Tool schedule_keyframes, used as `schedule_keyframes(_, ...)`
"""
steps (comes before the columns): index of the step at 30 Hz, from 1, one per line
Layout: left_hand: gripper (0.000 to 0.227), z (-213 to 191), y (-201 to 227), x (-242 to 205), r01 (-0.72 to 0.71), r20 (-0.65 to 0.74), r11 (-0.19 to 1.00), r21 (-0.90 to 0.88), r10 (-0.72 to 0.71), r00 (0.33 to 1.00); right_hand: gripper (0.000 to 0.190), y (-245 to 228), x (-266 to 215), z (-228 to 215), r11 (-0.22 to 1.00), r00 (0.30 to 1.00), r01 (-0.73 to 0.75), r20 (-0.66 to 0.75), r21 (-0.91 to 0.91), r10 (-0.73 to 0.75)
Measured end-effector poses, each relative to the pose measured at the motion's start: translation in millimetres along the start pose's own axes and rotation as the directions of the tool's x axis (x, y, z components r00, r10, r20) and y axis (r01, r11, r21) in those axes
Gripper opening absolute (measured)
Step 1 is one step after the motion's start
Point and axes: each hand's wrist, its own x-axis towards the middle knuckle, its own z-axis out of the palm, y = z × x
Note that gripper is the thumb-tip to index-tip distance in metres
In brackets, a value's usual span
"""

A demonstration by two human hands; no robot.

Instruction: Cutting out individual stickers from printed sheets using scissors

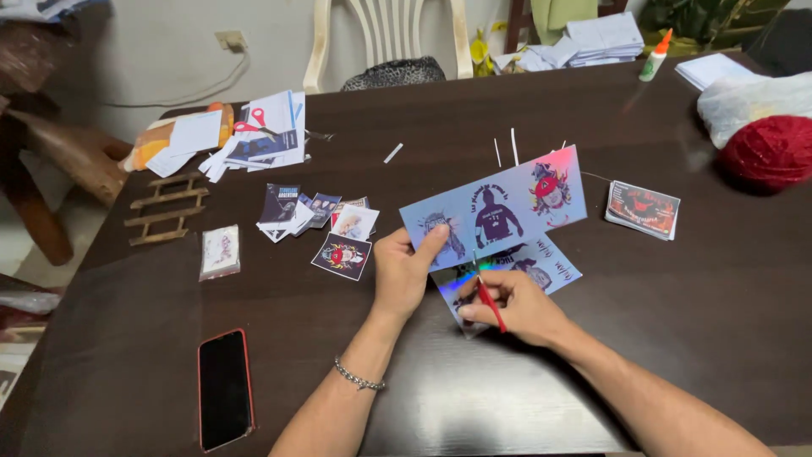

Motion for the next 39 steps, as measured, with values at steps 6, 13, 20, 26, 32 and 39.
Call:
schedule_keyframes(6,0.02,0,3,1,0.06,0.05,0.998,-0.019,-0.059,0.997,0.036,-2,-1,-5,0.997,0.997,-0.075,-0.001,0.016,0.075)
schedule_keyframes(13,0.016,-3,2,0,0.102,0.128,0.994,-0.047,-0.095,0.987,0.037,-2,-2,-2,0.997,0.998,-0.066,0.003,0.037,0.066)
schedule_keyframes(20,0.013,-4,0,-1,0.067,0.157,0.996,-0.064,-0.056,0.986,0.037,12,-1,-6,0.999,1.0,-0.02,-0.021,0.029,0.021)
schedule_keyframes(26,0.011,-5,-2,-4,0.023,0.148,0.998,-0.058,-0.014,0.989,0.037,19,-5,-2,1.0,0.999,0.021,-0.045,0.001,-0.021)
schedule_keyframes(32,0.011,-3,5,-7,-0.009,0.154,0.998,-0.055,0.017,0.988,0.035,14,-7,1,0.998,0.997,0.057,-0.057,0.013,-0.056)
schedule_keyframes(39,0.011,-3,8,-9,-0.015,0.144,0.998,-0.069,0.025,0.989,0.029,2,-13,11,0.993,0.992,0.111,-0.063,0.042,-0.109)
